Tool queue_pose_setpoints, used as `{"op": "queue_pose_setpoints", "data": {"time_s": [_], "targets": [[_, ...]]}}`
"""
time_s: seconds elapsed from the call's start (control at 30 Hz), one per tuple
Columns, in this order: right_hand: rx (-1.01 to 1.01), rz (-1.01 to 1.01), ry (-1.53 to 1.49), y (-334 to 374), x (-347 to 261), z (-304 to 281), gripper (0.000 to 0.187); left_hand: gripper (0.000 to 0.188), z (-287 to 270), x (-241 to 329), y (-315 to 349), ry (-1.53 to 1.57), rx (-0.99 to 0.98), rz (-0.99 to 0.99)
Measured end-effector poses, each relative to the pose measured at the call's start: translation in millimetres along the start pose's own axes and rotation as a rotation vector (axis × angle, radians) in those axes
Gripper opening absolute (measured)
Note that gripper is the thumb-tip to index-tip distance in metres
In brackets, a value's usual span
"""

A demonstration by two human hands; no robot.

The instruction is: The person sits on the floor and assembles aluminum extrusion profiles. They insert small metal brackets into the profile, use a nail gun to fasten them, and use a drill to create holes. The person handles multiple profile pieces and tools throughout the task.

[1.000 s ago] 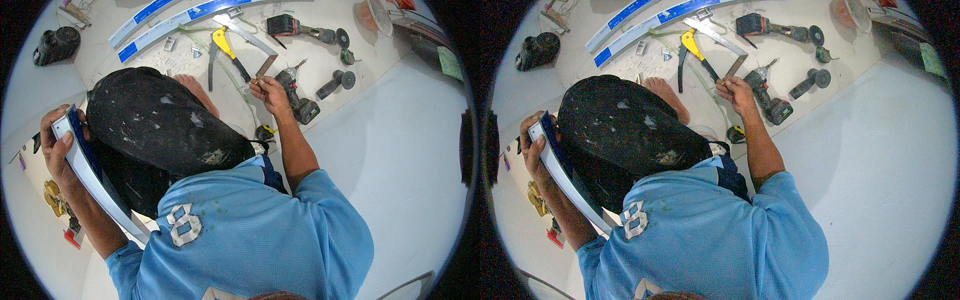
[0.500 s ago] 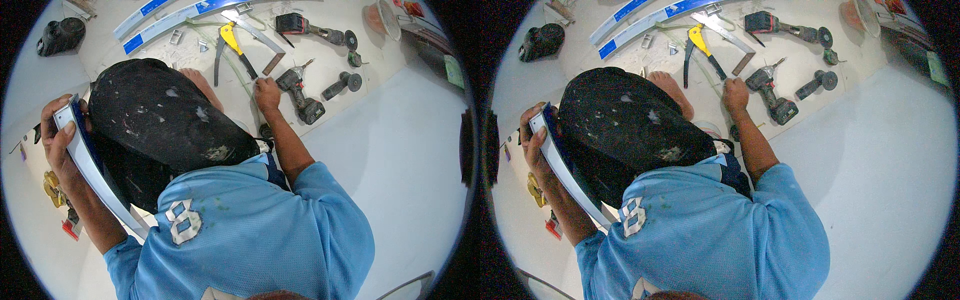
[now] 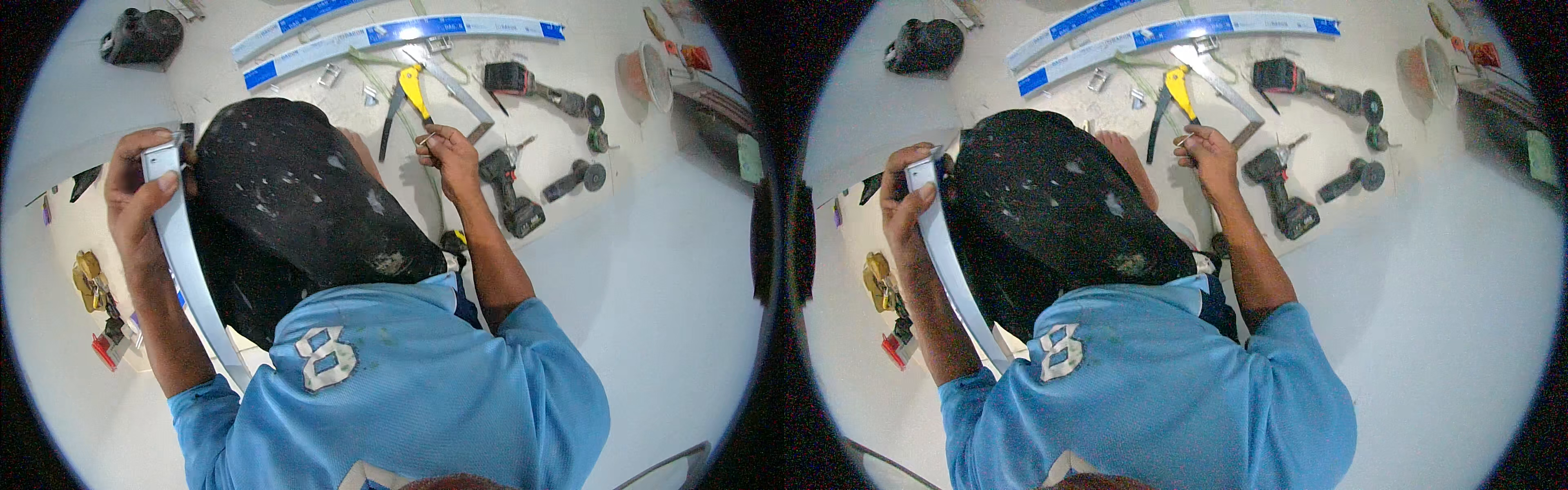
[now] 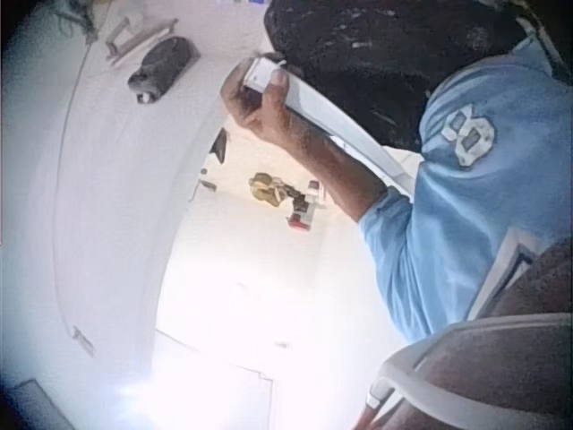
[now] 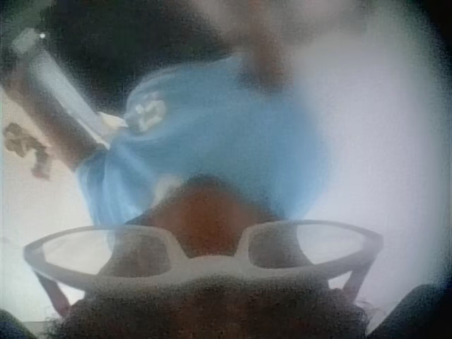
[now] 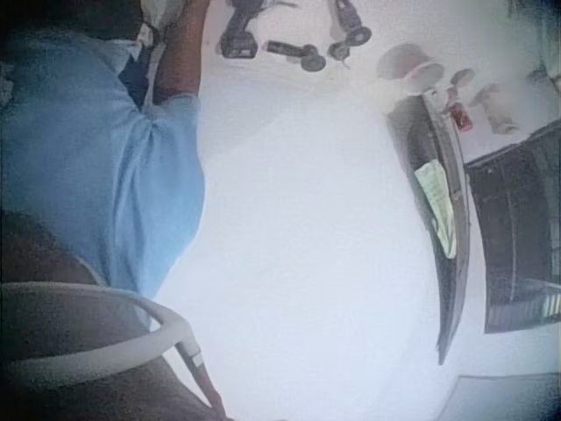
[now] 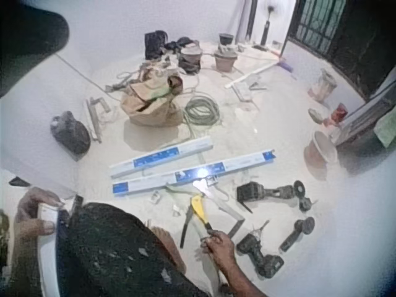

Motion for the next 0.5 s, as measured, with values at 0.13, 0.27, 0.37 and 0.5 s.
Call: {"op": "queue_pose_setpoints", "data": {"time_s": [0.13, 0.27, 0.37, 0.5], "targets": [[-0.163, -0.07, -0.125, 19.5, -67.0, 31.4, 0.019, 0.051, -0.5, 4.5, -6.4, -0.036, -0.065, 0.052], [-0.237, -0.167, -0.155, 36.6, -99.6, 43.6, 0.016, 0.052, 4.3, 7.3, -3.8, -0.004, -0.044, 0.027], [-0.23, -0.185, -0.151, 36.8, -102.2, 40.1, 0.016, 0.052, 5.0, 7.4, -2.8, -0.023, -0.035, 0.005], [-0.012, 0.038, 0.186, 11.2, -39.7, -6.4, 0.018, 0.052, 2.2, 7.9, -0.6, -0.079, -0.04, 0.025]]}}
Point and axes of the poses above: each hand's wrist, its own y-axis away from the middle knuckle, its own z-axis out of the palm, x = y × z, the point moved 6 cm from there along -y, towards the middle knuckle, and after that the axes turned 4 degrees about x, right-handed, at the moved point
